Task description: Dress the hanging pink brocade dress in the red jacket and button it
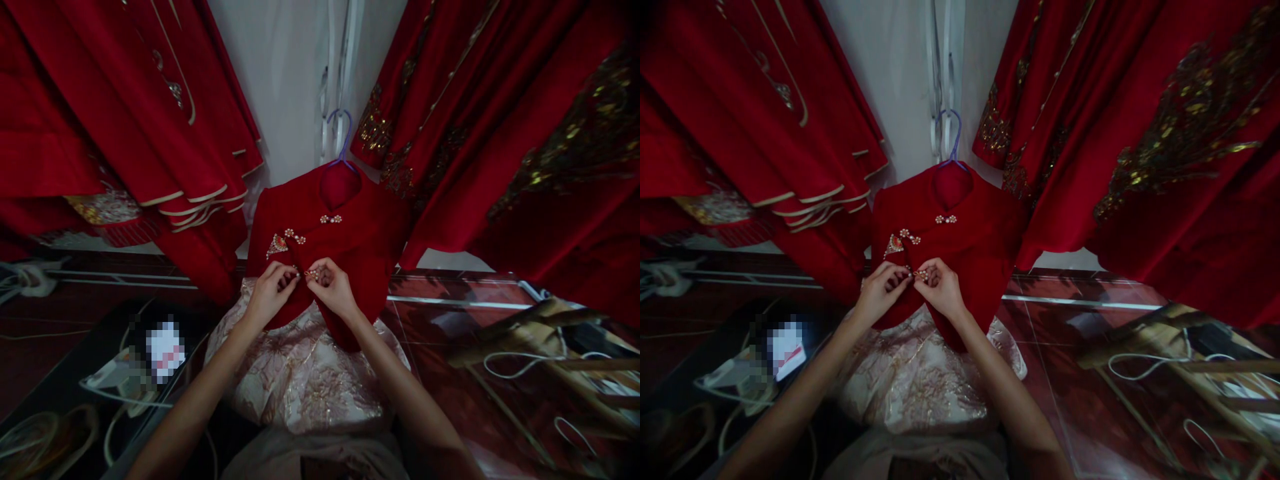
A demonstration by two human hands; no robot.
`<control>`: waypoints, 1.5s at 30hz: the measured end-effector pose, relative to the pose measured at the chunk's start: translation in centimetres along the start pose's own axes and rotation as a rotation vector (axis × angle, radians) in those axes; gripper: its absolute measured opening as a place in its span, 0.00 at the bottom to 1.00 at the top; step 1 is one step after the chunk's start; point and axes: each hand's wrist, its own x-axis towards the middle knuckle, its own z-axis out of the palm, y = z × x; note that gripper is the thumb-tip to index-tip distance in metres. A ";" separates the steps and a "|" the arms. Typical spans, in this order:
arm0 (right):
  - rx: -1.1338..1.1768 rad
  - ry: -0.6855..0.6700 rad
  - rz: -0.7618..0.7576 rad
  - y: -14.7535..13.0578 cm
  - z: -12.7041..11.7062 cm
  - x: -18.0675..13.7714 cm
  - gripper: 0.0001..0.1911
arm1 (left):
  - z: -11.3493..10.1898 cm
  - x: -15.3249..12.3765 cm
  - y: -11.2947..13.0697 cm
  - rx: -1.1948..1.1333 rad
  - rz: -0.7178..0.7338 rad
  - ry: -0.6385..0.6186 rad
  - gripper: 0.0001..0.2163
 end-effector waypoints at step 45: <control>-0.364 0.138 -0.193 -5.0 -2.6 -0.8 0.05 | -0.2 -0.5 1.2 0.168 0.031 -0.003 0.07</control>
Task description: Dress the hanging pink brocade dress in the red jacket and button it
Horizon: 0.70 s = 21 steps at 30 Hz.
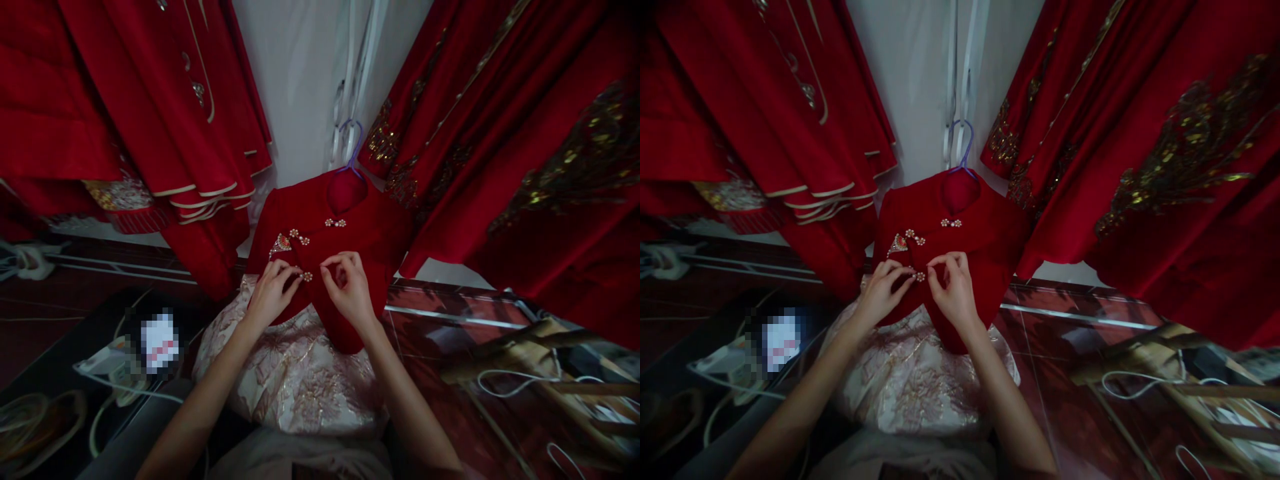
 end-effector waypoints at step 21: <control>-0.042 -0.137 -0.032 1.8 1.6 -2.7 0.07 | 0.9 -0.5 0.5 -0.239 -0.062 0.076 0.02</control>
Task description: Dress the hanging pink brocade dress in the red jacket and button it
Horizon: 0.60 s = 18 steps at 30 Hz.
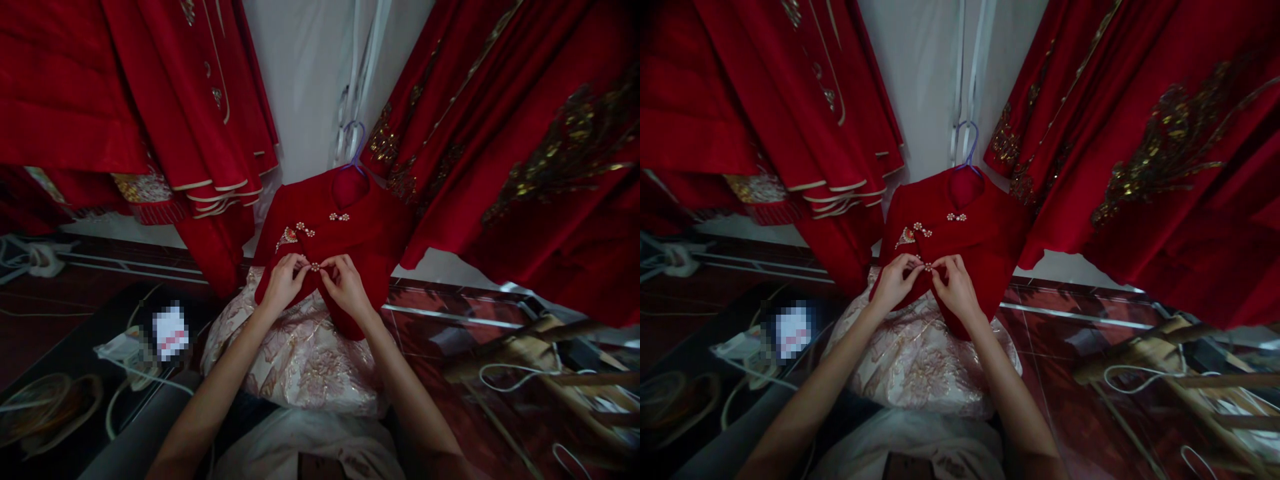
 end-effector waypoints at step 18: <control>-0.082 -0.193 0.013 0.1 -0.1 0.4 0.12 | 0.6 -0.8 0.1 -0.122 -0.039 -0.198 0.04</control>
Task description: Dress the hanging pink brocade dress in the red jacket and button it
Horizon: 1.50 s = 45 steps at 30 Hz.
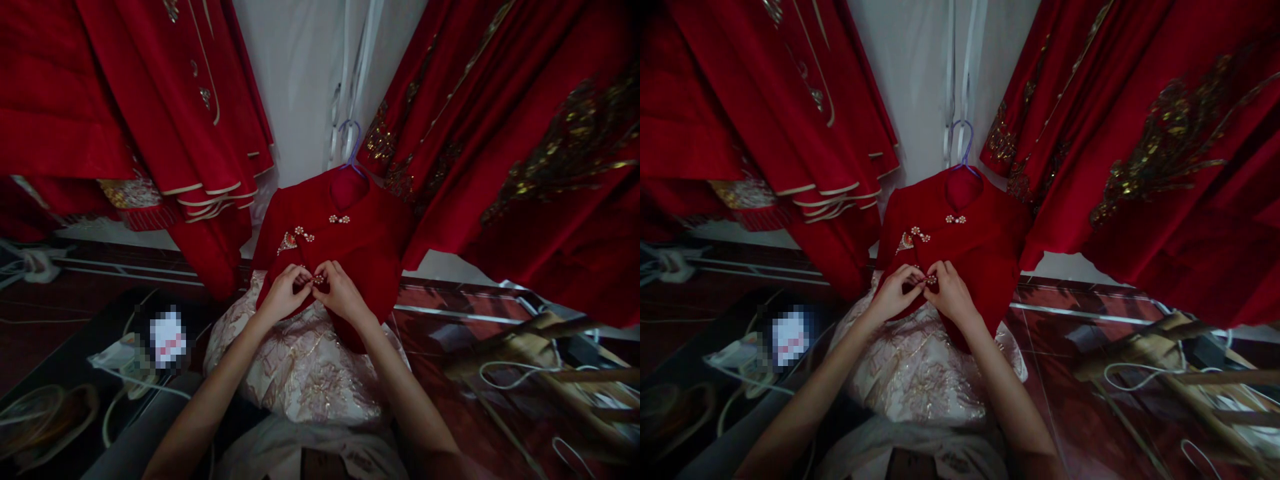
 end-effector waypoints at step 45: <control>0.272 -0.259 -0.015 1.4 -3.5 1.1 0.10 | -0.1 18.7 1.8 0.658 0.581 -0.057 0.08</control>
